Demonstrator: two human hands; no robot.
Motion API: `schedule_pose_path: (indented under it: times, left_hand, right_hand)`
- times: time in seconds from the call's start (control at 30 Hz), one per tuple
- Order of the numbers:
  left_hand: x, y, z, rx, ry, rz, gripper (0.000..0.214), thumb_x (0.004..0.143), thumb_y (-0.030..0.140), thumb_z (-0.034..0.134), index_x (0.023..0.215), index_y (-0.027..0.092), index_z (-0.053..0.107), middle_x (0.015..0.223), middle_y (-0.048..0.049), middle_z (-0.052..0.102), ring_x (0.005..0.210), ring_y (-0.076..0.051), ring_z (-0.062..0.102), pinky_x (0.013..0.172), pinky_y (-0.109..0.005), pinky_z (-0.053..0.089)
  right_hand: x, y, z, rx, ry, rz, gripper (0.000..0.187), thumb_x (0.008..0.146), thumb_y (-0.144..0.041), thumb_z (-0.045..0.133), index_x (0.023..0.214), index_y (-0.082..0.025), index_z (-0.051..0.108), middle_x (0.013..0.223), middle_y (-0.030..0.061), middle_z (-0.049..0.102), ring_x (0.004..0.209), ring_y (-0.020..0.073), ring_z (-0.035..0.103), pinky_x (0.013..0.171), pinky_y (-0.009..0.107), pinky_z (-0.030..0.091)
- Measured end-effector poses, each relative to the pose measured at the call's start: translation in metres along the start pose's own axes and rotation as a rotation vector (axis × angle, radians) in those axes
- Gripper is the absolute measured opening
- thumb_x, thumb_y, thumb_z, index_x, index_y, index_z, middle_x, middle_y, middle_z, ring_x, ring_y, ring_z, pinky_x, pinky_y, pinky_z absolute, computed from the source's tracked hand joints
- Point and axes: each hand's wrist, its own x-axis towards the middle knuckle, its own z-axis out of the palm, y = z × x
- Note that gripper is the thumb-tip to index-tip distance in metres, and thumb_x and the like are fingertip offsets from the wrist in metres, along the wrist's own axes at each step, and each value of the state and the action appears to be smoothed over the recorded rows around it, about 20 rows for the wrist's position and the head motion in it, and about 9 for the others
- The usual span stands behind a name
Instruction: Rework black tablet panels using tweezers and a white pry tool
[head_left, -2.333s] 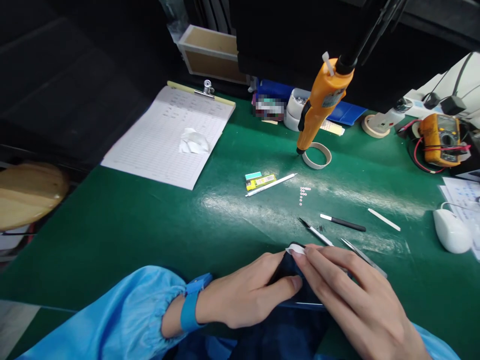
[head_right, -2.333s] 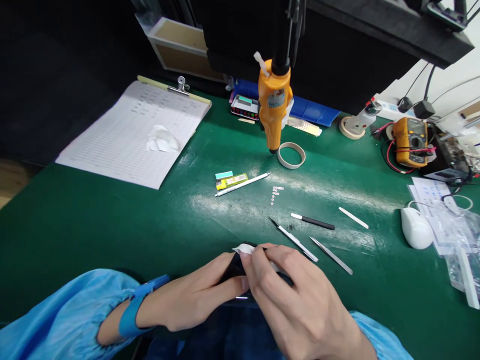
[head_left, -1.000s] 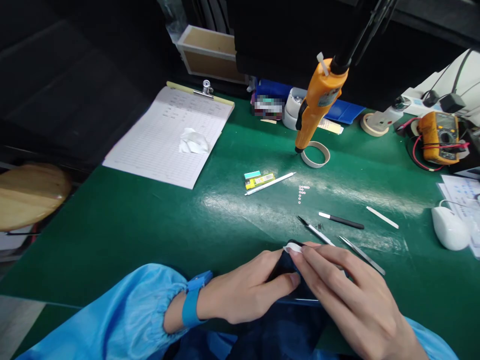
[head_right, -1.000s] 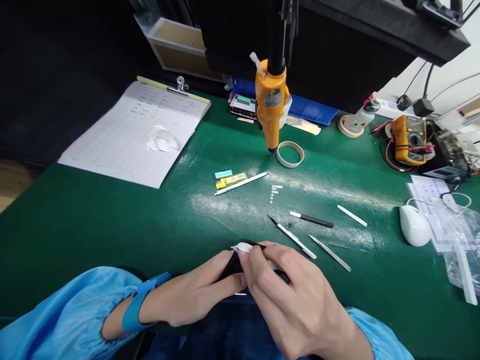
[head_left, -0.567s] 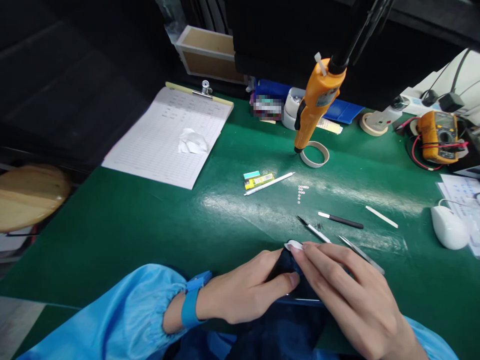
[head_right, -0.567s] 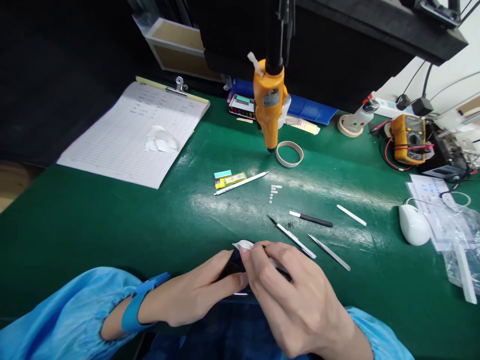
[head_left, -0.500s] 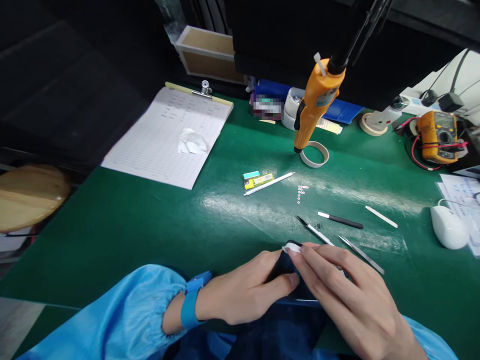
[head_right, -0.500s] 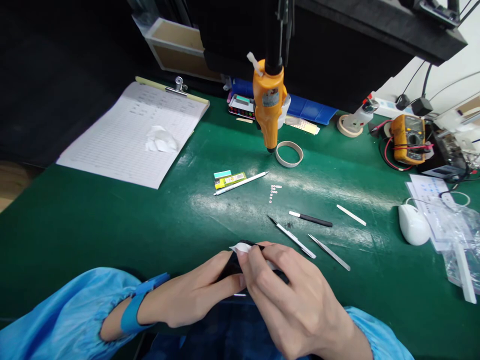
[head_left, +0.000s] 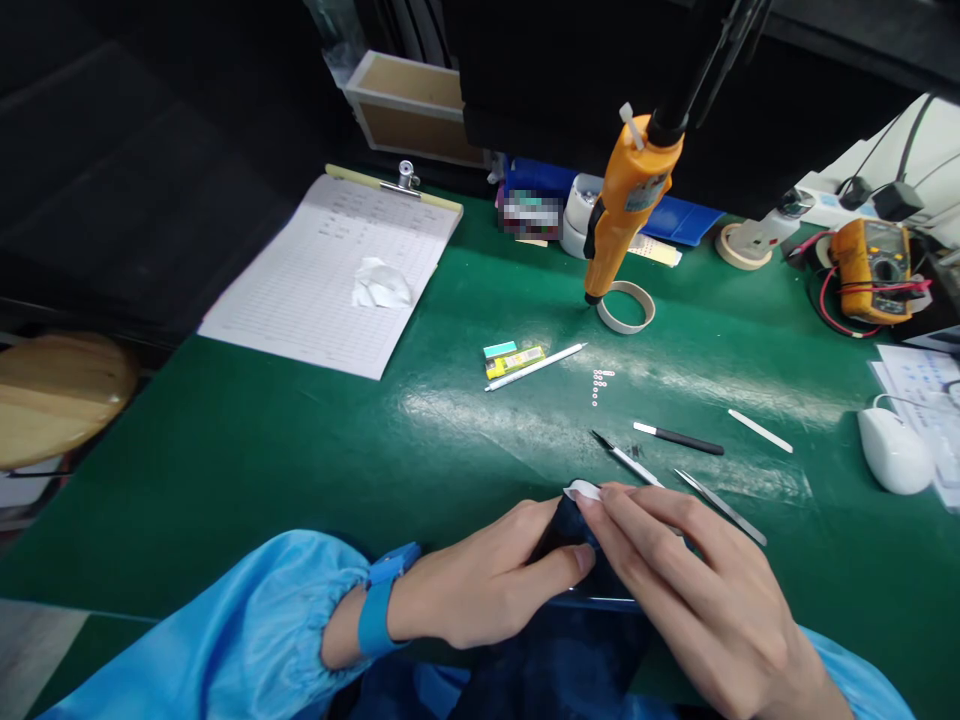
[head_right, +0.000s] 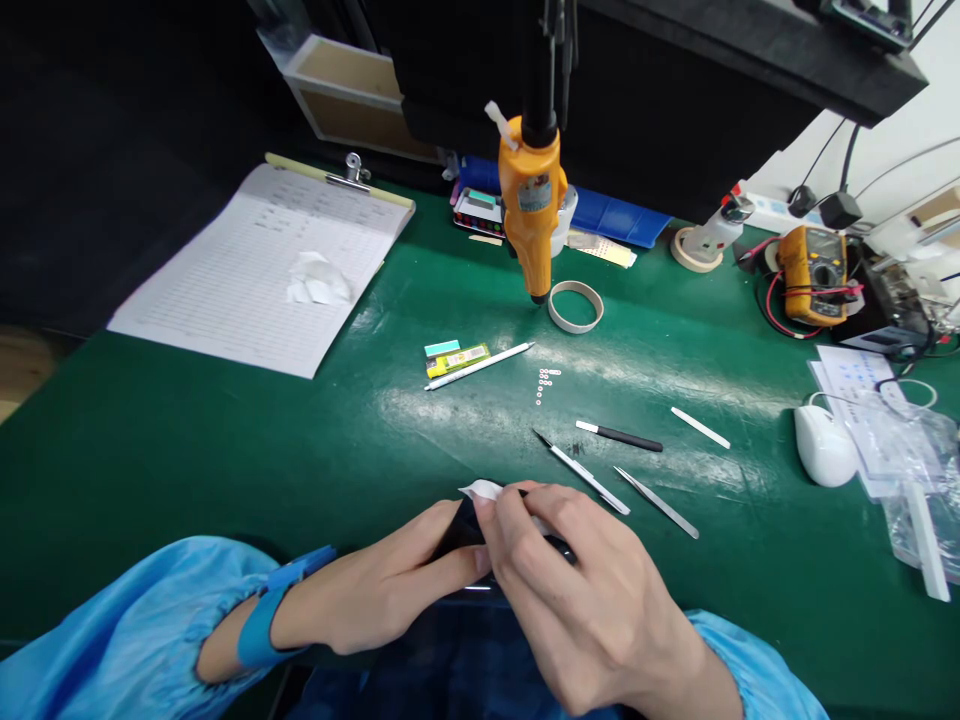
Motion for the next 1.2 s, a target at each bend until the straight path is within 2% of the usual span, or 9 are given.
schedule_pose_path:
  times: [0.1, 0.3, 0.53, 0.67, 0.77, 0.9, 1.0, 1.13, 1.2]
  left_hand:
    - [-0.0004, 0.0011, -0.0004, -0.001, -0.001, -0.008, 0.02, 0.107, 0.035, 0.054, 0.107, 0.023, 0.07, 0.111, -0.0044, 0.081, 0.104, -0.029, 0.068, 0.097, -0.041, 0.057]
    - [0.0023, 0.0024, -0.002, -0.032, -0.022, 0.011, 0.013, 0.105, 0.032, 0.052, 0.102, 0.024, 0.062, 0.106, -0.0031, 0.075, 0.1, -0.026, 0.063, 0.094, -0.04, 0.053]
    - [0.0042, 0.001, -0.0036, -0.021, -0.047, 0.024, 0.011, 0.106, 0.031, 0.051, 0.096, 0.026, 0.054, 0.093, 0.0009, 0.063, 0.086, -0.022, 0.053, 0.081, -0.037, 0.049]
    - [0.0043, 0.0023, -0.0038, -0.012, -0.048, 0.037, 0.013, 0.106, 0.03, 0.052, 0.096, 0.026, 0.058, 0.096, 0.0, 0.071, 0.089, -0.022, 0.059, 0.085, -0.037, 0.054]
    - [0.0022, 0.0023, -0.002, -0.013, -0.006, 0.029, 0.017, 0.106, 0.033, 0.053, 0.104, 0.024, 0.067, 0.106, -0.0023, 0.079, 0.099, -0.026, 0.067, 0.092, -0.04, 0.058]
    - [-0.0009, 0.0003, 0.0002, -0.005, 0.021, 0.004, 0.02, 0.105, 0.035, 0.055, 0.107, 0.023, 0.071, 0.109, -0.0032, 0.082, 0.1, -0.027, 0.068, 0.094, -0.041, 0.059]
    - [0.0003, 0.0007, 0.0, -0.028, 0.01, 0.023, 0.017, 0.106, 0.033, 0.054, 0.108, 0.024, 0.069, 0.111, -0.0031, 0.081, 0.102, -0.026, 0.069, 0.097, -0.04, 0.06]
    - [0.0044, 0.0032, -0.0027, -0.028, -0.013, 0.076, 0.019, 0.107, 0.029, 0.052, 0.09, 0.027, 0.06, 0.09, -0.0002, 0.072, 0.094, -0.024, 0.067, 0.105, -0.041, 0.062]
    - [0.0046, 0.0035, -0.0042, -0.028, -0.028, 0.094, 0.02, 0.108, 0.031, 0.054, 0.091, 0.027, 0.062, 0.091, -0.0007, 0.073, 0.093, -0.024, 0.067, 0.105, -0.042, 0.063]
  right_hand:
    - [0.0028, -0.0009, -0.0017, 0.019, 0.003, -0.004, 0.043, 0.117, -0.002, 0.038, 0.136, 0.0, 0.077, 0.127, 0.0167, 0.085, 0.113, 0.0258, 0.077, 0.103, 0.038, 0.069]
    - [0.0036, 0.0011, -0.0024, -0.025, 0.016, 0.022, 0.041, 0.119, -0.004, 0.041, 0.134, -0.003, 0.079, 0.124, 0.0144, 0.088, 0.113, 0.0246, 0.079, 0.096, 0.036, 0.073]
    - [0.0062, 0.0007, 0.0007, 0.036, 0.037, -0.017, 0.039, 0.115, 0.001, 0.042, 0.129, -0.002, 0.078, 0.119, 0.0138, 0.088, 0.101, 0.0237, 0.079, 0.105, 0.037, 0.072]
    - [0.0047, -0.0012, -0.0031, 0.049, 0.007, -0.003, 0.041, 0.115, 0.0, 0.041, 0.132, -0.002, 0.078, 0.124, 0.0141, 0.087, 0.108, 0.0241, 0.078, 0.106, 0.038, 0.071]
    - [0.0025, -0.0004, -0.0059, 0.015, -0.001, -0.006, 0.041, 0.115, -0.003, 0.043, 0.131, -0.002, 0.081, 0.125, 0.0167, 0.087, 0.112, 0.0263, 0.077, 0.096, 0.039, 0.073]
    - [0.003, 0.0005, -0.0071, -0.053, 0.016, 0.007, 0.04, 0.115, -0.002, 0.045, 0.126, -0.003, 0.084, 0.123, 0.0163, 0.087, 0.112, 0.0266, 0.076, 0.09, 0.036, 0.071]
    - [0.0053, 0.0001, -0.0055, -0.037, 0.014, 0.011, 0.042, 0.117, -0.002, 0.041, 0.126, -0.002, 0.082, 0.123, 0.0152, 0.087, 0.11, 0.026, 0.076, 0.093, 0.036, 0.07]
    - [0.0024, 0.0008, -0.0025, 0.054, 0.0, -0.011, 0.046, 0.119, -0.004, 0.036, 0.132, -0.003, 0.08, 0.122, 0.0123, 0.088, 0.105, 0.0241, 0.079, 0.105, 0.038, 0.071]
    - [-0.0026, 0.003, -0.004, 0.125, 0.016, 0.017, 0.048, 0.118, -0.003, 0.035, 0.139, -0.005, 0.078, 0.122, 0.0116, 0.088, 0.106, 0.0235, 0.08, 0.105, 0.038, 0.072]
